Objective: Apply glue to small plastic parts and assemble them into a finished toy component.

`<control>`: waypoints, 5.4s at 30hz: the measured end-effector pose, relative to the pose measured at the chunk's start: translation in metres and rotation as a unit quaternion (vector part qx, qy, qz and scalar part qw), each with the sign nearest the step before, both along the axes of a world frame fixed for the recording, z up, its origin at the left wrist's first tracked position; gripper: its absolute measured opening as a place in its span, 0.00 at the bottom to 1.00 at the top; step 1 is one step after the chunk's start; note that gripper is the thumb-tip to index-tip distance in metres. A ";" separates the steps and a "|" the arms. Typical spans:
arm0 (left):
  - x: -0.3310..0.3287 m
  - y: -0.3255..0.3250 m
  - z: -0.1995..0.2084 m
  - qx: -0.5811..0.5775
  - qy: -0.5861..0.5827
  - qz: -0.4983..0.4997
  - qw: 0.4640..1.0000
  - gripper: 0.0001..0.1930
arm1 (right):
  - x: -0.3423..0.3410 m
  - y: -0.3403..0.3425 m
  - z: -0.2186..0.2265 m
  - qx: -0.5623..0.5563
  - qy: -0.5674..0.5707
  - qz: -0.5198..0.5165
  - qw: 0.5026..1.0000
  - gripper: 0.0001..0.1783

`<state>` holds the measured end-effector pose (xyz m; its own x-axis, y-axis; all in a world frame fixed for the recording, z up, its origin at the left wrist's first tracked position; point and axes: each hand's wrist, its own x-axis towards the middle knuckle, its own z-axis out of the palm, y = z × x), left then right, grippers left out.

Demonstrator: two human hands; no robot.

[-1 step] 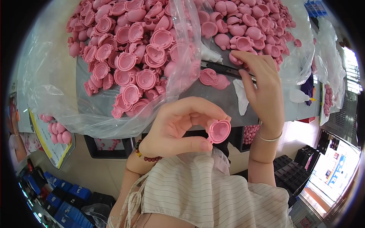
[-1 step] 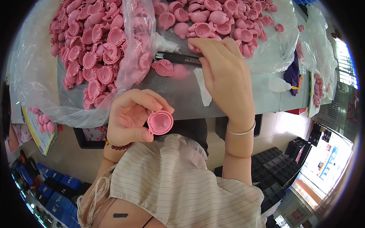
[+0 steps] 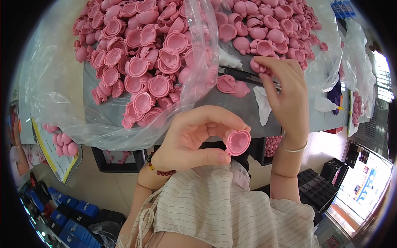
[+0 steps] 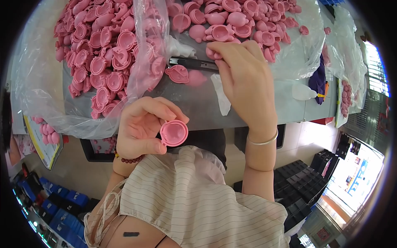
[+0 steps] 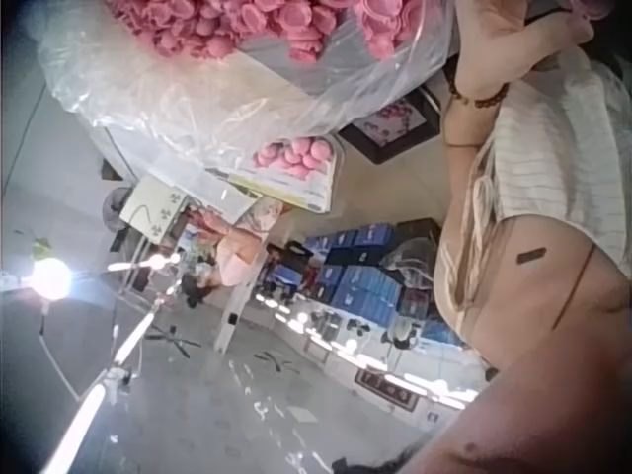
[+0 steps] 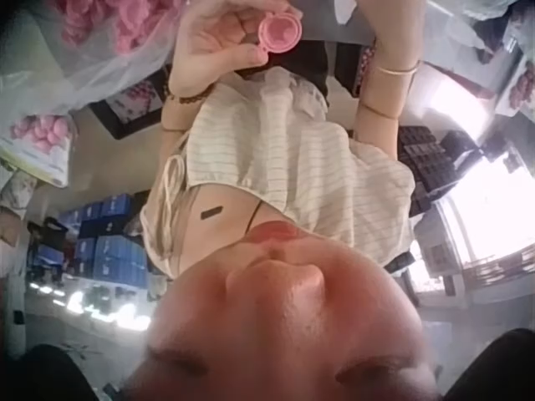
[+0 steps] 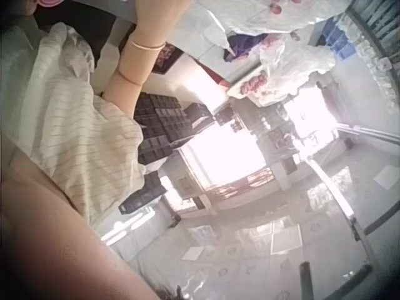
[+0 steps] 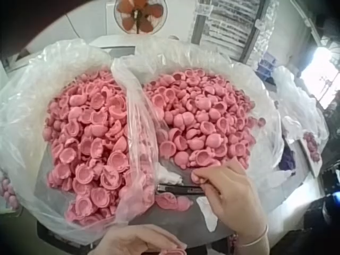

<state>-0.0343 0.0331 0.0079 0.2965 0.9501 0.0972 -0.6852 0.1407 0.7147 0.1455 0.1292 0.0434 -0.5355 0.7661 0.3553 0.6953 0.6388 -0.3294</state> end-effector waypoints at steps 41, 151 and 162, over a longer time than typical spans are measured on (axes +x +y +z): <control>0.014 -0.001 -0.005 0.085 0.150 0.115 0.978 0.20 | 0.002 -0.067 0.001 -0.134 0.248 0.054 0.958 0.17; 0.007 -0.001 0.000 0.068 0.096 0.066 0.991 0.11 | 0.031 -0.074 -0.032 -0.104 0.559 -0.029 0.822 0.24; 0.007 0.003 0.004 -0.031 0.012 0.033 0.999 0.22 | -0.011 -0.045 -0.016 0.046 0.484 0.079 0.870 0.33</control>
<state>-0.0274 0.0358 0.0118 0.2354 0.9714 0.0322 -0.6773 0.1402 0.7222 0.1349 0.0841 0.0275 -0.0470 0.6544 0.7547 0.0221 0.7560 -0.6542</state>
